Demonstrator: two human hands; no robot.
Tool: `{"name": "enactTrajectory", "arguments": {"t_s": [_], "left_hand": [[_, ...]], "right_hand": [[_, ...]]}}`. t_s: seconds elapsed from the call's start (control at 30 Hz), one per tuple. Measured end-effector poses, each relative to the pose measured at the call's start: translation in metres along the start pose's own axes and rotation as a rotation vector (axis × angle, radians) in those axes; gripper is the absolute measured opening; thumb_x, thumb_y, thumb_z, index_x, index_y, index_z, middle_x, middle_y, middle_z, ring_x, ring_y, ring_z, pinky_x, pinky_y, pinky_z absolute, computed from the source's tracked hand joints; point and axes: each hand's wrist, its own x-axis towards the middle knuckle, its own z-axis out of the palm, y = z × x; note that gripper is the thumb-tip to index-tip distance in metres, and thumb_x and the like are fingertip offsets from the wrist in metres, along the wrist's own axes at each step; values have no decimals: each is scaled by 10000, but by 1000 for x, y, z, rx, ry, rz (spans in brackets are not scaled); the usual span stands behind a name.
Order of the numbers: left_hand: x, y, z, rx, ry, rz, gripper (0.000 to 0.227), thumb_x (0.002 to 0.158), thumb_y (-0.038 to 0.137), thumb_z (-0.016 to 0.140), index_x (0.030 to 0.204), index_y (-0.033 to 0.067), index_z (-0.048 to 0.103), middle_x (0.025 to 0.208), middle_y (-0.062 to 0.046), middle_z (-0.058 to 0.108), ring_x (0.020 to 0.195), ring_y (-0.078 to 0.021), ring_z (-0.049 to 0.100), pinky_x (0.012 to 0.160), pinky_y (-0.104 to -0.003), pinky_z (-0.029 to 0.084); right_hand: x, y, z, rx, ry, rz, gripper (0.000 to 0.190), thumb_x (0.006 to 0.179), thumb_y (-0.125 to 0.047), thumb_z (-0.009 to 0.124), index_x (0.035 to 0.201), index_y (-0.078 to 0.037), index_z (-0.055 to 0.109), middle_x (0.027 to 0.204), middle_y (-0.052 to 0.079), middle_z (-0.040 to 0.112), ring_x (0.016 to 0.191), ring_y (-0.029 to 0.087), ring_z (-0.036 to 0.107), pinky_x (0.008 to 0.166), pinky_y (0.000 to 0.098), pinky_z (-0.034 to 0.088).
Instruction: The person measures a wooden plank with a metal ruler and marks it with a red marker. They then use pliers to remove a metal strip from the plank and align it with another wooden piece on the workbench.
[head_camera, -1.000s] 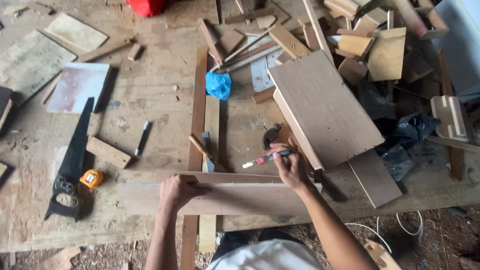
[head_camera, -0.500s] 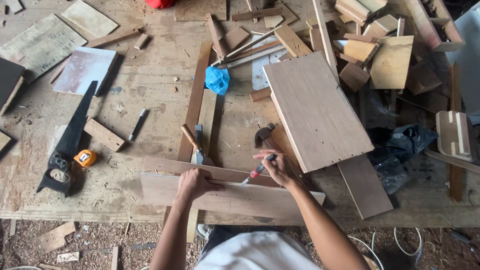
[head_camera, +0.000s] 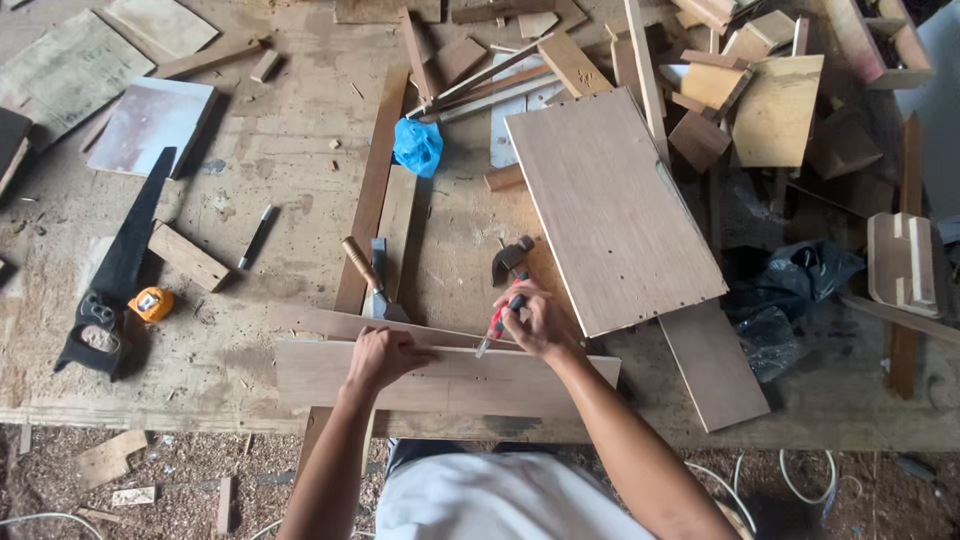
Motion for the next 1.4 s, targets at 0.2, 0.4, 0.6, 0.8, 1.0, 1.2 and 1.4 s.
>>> {"name": "enactTrajectory", "arguments": {"t_s": [0.2,0.4,0.6,0.8,1.0,1.2,1.4], "left_hand": [[2,-1,7,-154,-46,-97,370,669,481,883,841,158,830,668,-51,752,576,-233,705,590,-397,557],[-3,5,13,4,83,-91,582,633,382,911,1084,69,716,1073,-151,690,1034,-321,643,881,-423,520],[16,18,23,-12,300,68,681,669,400,876,1189,46,616,1264,-232,615,1171,-389,561,943,-512,426],[55,43,46,-262,-152,201,516,1031,370,600,1411,26,543,1119,-187,739,1099,-369,643,954,-465,494],[76,49,60,-600,-308,-40,460,1053,443,490,1229,37,613,959,-141,791,872,-295,774,816,-397,578],[77,27,96,-766,-215,132,384,1071,377,468,1148,35,627,941,-151,775,884,-318,758,774,-432,565],[74,20,116,-508,-151,87,350,983,357,634,986,9,672,843,-217,729,844,-417,711,736,-498,539]], "right_hand": [[-6,8,34,12,131,177,189,867,-242,670,832,-61,712,869,100,762,817,237,744,798,374,579],[2,32,46,-128,157,262,258,824,-311,720,781,-56,724,795,129,725,759,260,719,718,392,559],[6,55,43,8,39,316,325,842,-378,711,766,-62,722,784,88,740,736,219,731,722,378,574],[15,65,44,98,-110,445,264,825,-346,715,768,-88,717,738,65,728,662,178,670,724,389,588],[29,58,69,336,292,267,441,863,-449,797,872,-26,674,1057,109,607,929,218,636,835,414,603],[23,62,95,80,171,407,471,900,-511,740,1078,-74,738,950,78,669,886,206,660,783,362,576],[27,55,113,-115,2,814,423,948,-419,659,1236,-109,673,950,147,654,801,212,636,760,392,536]]}}
